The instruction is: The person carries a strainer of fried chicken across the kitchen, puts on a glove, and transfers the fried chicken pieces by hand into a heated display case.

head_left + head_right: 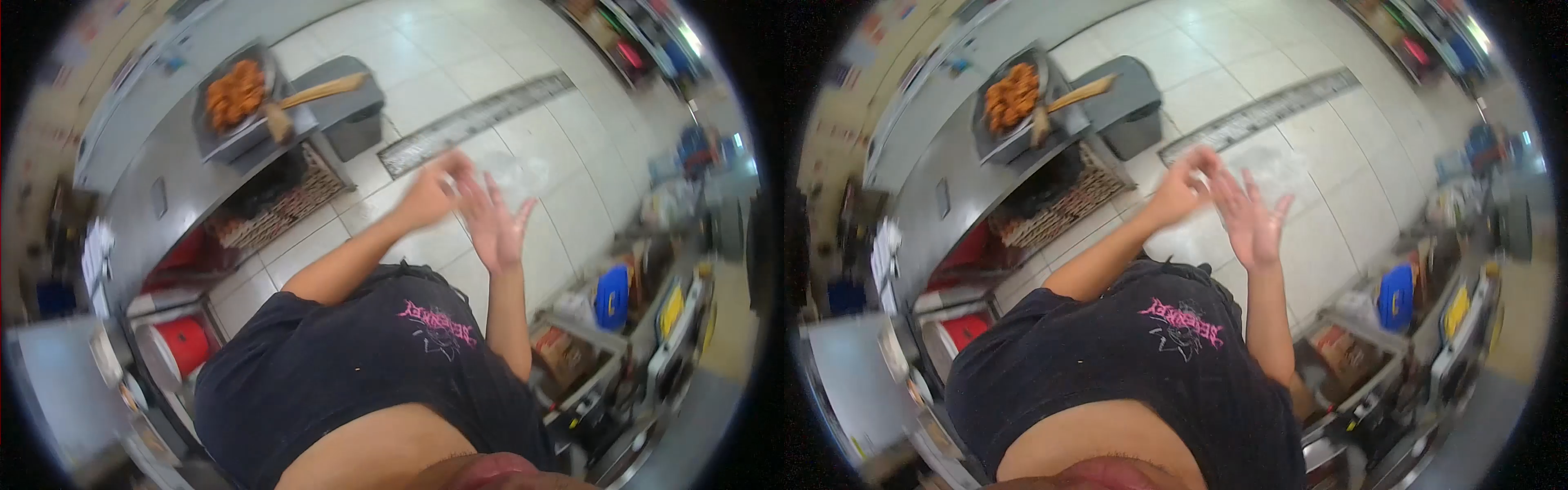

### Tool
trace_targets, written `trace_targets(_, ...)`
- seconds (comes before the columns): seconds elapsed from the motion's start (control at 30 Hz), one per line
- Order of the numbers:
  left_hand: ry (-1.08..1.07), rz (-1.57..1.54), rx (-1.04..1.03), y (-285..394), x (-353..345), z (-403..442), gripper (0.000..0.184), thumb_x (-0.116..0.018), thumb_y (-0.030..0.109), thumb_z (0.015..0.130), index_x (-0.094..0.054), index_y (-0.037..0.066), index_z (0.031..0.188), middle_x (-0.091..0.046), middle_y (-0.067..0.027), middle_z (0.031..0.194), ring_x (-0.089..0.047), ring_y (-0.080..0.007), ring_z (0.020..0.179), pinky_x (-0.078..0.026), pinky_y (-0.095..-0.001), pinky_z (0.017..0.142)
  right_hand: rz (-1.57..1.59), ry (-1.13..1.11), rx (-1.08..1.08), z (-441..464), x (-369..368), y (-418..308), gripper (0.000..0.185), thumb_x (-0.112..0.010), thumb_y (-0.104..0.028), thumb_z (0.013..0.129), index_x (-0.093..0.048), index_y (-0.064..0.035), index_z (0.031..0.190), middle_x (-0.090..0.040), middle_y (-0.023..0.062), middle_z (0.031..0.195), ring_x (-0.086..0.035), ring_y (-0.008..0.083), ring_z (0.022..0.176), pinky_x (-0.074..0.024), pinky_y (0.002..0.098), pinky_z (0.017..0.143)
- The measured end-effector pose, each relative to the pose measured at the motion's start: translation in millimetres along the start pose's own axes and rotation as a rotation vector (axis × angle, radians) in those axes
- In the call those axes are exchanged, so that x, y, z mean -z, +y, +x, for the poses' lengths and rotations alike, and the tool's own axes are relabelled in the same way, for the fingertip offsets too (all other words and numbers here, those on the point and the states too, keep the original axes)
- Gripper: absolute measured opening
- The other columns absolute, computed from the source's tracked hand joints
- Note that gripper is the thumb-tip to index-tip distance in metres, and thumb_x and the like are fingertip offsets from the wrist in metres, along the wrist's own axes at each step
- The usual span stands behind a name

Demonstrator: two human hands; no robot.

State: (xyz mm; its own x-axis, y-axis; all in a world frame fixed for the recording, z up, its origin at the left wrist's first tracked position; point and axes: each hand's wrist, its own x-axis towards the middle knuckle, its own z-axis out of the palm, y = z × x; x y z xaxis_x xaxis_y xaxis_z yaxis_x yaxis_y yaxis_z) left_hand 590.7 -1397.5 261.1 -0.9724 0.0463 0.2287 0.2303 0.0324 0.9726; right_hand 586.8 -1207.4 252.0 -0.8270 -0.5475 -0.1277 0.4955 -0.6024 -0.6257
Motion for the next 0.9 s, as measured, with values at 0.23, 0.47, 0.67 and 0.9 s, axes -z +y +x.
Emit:
trace_targets(0.23,-0.031,0.443,-0.134,16,-7,-39,0.013,-0.074,0.011,0.087,-0.071,0.002,0.096,-0.071,-0.0132,0.094,-0.067,-0.0336,0.087,-0.054,-0.0419,0.080,0.288,0.047,-0.018,34,-19,34,0.084,-0.023,-0.073,0.103,-0.020,-0.0164,0.165,-0.019,0.0173,0.171,-0.016,0.0399,0.157,-0.0174,0.0568,0.126)
trace_targets(0.47,-0.125,0.351,-0.164,11,11,-56,0.012,-0.076,0.010,0.086,-0.071,0.003,0.095,-0.070,-0.0141,0.089,-0.067,-0.0324,0.086,-0.054,-0.0414,0.079,0.540,-0.493,-0.039,89,0,60,0.089,-0.042,-0.087,0.087,-0.030,-0.0386,0.161,-0.021,0.0132,0.171,-0.013,0.0488,0.156,-0.0116,0.0753,0.119)
trace_targets(0.67,-0.418,0.029,0.167,-2,70,-60,0.016,-0.068,0.015,0.096,-0.075,0.005,0.108,-0.075,-0.0073,0.100,-0.069,-0.0193,0.083,-0.055,-0.0355,0.069,0.708,0.342,-0.003,93,-57,62,0.083,-0.046,-0.078,0.093,-0.025,-0.0385,0.162,-0.015,0.0107,0.172,-0.018,0.0508,0.154,-0.0187,0.0746,0.120)
trace_targets(0.9,1.045,-1.052,0.120,-232,280,-46,0.052,-0.048,0.056,0.106,-0.053,0.014,0.135,-0.064,-0.0119,0.115,-0.063,-0.0276,0.099,-0.053,-0.0448,0.087,0.554,0.455,0.310,76,17,17,0.081,-0.056,-0.062,0.095,-0.022,-0.0337,0.162,-0.012,0.0127,0.172,-0.022,0.0468,0.154,-0.0234,0.0745,0.118)
